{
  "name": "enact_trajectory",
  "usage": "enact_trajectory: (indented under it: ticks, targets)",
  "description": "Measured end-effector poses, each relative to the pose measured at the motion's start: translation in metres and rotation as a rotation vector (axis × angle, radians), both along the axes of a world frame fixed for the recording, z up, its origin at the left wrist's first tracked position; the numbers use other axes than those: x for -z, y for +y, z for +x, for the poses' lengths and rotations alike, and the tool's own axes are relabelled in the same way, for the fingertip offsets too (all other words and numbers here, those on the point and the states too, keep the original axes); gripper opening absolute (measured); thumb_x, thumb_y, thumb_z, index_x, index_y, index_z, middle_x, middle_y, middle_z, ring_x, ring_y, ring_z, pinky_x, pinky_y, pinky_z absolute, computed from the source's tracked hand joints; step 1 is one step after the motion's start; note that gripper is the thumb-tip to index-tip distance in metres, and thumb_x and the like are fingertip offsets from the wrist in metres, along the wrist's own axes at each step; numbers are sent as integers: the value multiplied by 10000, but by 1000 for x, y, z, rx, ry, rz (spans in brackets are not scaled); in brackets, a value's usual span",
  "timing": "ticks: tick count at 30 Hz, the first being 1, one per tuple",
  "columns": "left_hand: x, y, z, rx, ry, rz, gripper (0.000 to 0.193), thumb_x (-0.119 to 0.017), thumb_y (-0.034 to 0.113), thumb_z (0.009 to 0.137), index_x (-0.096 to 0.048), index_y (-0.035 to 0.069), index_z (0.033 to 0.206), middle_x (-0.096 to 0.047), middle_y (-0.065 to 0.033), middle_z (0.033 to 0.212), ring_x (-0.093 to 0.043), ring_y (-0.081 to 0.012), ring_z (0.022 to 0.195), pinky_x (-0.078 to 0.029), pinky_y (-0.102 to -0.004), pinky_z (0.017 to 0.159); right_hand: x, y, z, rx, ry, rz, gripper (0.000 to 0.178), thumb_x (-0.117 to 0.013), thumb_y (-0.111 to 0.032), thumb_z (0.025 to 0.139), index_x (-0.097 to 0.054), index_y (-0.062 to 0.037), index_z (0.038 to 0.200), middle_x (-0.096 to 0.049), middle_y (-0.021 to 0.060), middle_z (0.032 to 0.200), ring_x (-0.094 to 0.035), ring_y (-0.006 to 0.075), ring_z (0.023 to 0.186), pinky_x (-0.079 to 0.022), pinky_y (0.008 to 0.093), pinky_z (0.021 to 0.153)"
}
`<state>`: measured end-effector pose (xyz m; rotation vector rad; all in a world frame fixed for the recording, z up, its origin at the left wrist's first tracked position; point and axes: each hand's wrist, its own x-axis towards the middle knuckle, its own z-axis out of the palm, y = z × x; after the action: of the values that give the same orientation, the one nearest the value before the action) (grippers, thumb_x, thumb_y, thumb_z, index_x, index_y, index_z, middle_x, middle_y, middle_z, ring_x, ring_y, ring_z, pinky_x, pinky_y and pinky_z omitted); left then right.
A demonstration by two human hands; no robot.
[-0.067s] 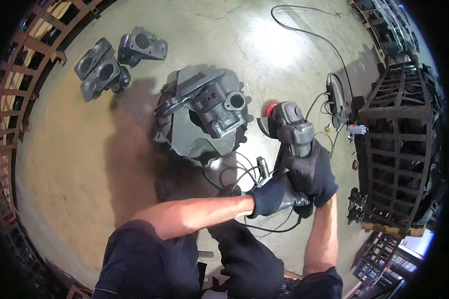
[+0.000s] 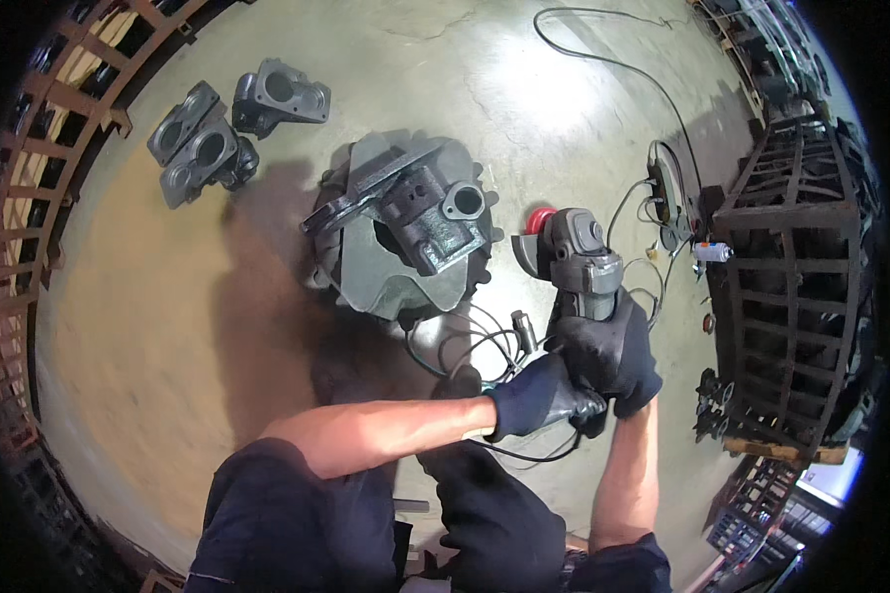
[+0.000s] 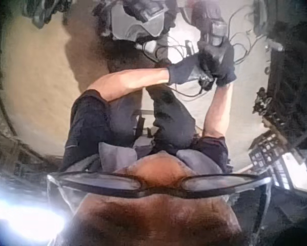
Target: The person sits on the floor and uses a handheld angle grinder to smooth the surfaces of metal engine parts. They repeatedly pick up parts, grind them, inspect them, and place them on a nearby table.
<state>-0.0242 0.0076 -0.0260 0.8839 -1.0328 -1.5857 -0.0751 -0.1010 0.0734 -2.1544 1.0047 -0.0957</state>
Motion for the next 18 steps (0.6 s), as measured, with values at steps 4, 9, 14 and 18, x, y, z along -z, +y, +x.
enact_trajectory:
  ticks: [4, 9, 14, 18]
  targets:
    - [10, 24, 0, -132, 64, 170, 460, -737, 163, 828, -544, 9, 1216, -661, -93, 1079, -619, -178, 1015, -511, -357, 873, 14, 27, 0, 400, -135, 353, 281, -659, -184, 808, -647, 21, 1000, -679, 87, 836, -640, 177, 694, -520, 322, 641]
    - [11, 27, 22, -122, -392, 325, 476, -790, 292, 770, -592, -5, 1086, -692, -149, 873, -669, -252, 800, -530, -402, 724, 68, 25, -14, 502, -423, 603, 423, -649, -249, 779, -617, 33, 1092, -677, 126, 868, -664, 221, 742, -553, 351, 684]
    - [41, 24, 32, 48, -544, 405, 340, -769, 260, 830, -652, 3, 1021, -691, -99, 899, -640, -188, 796, -528, -367, 716, 125, 27, -26, 659, -923, 1063, 512, -668, -206, 786, -551, 7, 1236, -654, 151, 997, -674, 255, 821, -582, 385, 747]
    - [53, 33, 36, -197, 31, 494, 269, -764, 113, 806, -643, -26, 1001, -683, -83, 877, -636, -171, 757, -547, -331, 707, 152, 22, -10, 570, -1040, 1459, 546, -649, -245, 816, -533, 17, 1280, -679, 167, 1015, -688, 263, 837, -585, 390, 771]
